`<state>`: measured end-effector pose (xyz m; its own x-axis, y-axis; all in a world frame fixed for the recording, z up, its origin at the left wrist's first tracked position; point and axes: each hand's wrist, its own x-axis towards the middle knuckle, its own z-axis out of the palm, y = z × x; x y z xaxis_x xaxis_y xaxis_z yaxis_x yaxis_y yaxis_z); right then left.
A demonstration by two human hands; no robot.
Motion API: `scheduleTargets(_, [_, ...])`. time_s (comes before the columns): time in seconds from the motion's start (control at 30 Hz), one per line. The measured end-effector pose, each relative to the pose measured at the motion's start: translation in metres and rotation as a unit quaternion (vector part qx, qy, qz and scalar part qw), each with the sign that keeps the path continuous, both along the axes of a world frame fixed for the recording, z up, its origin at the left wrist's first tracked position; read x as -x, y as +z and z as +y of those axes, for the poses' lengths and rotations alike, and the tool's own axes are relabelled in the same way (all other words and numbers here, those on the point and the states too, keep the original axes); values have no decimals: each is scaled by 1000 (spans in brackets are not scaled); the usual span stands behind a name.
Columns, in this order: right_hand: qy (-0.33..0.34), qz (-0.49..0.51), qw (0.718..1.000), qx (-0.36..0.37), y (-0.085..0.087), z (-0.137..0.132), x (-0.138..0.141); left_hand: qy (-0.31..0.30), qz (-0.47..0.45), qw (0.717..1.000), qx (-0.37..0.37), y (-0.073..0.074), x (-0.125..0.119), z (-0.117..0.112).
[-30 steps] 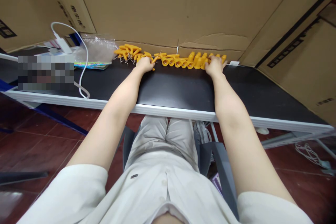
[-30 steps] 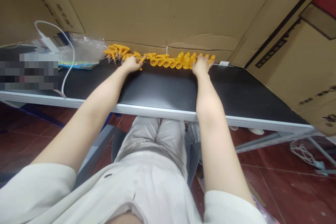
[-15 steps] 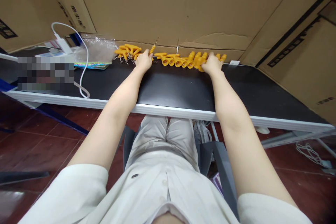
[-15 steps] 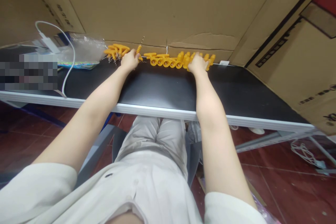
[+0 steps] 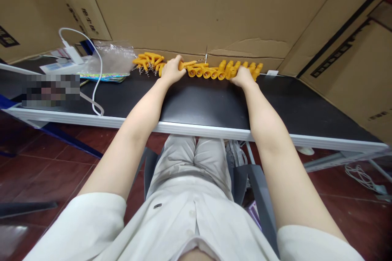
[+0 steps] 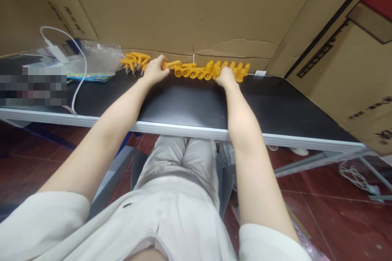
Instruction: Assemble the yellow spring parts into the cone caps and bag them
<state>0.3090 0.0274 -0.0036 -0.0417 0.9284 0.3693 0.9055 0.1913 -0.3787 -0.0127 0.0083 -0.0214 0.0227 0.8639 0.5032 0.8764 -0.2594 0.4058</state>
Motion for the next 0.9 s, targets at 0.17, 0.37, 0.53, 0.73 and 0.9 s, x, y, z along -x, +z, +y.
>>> scheduleTargets(0.17, [-53, -112, 992, 24, 23, -27, 23, -30, 38, 999, 15, 6, -10, -10])
scheduleTargets(0.37, [54, -153, 987, -9, 17, -17, 34, -54, 45, 997, 15, 6, -15, -14])
scheduleTargets(0.53, [90, -132, 987, -26, 4, -3, 35, -58, 38, 997, 22, 7, -16, -16])
scheduleTargets(0.73, [72, -137, 988, -8, 5, -9, 39, -52, 36, 998, 26, 9, -18, -20])
scheduleTargets(0.9, [64, -143, 988, -4, 8, -16, 43, -53, 47, 997, 23, 9, -19, -20])
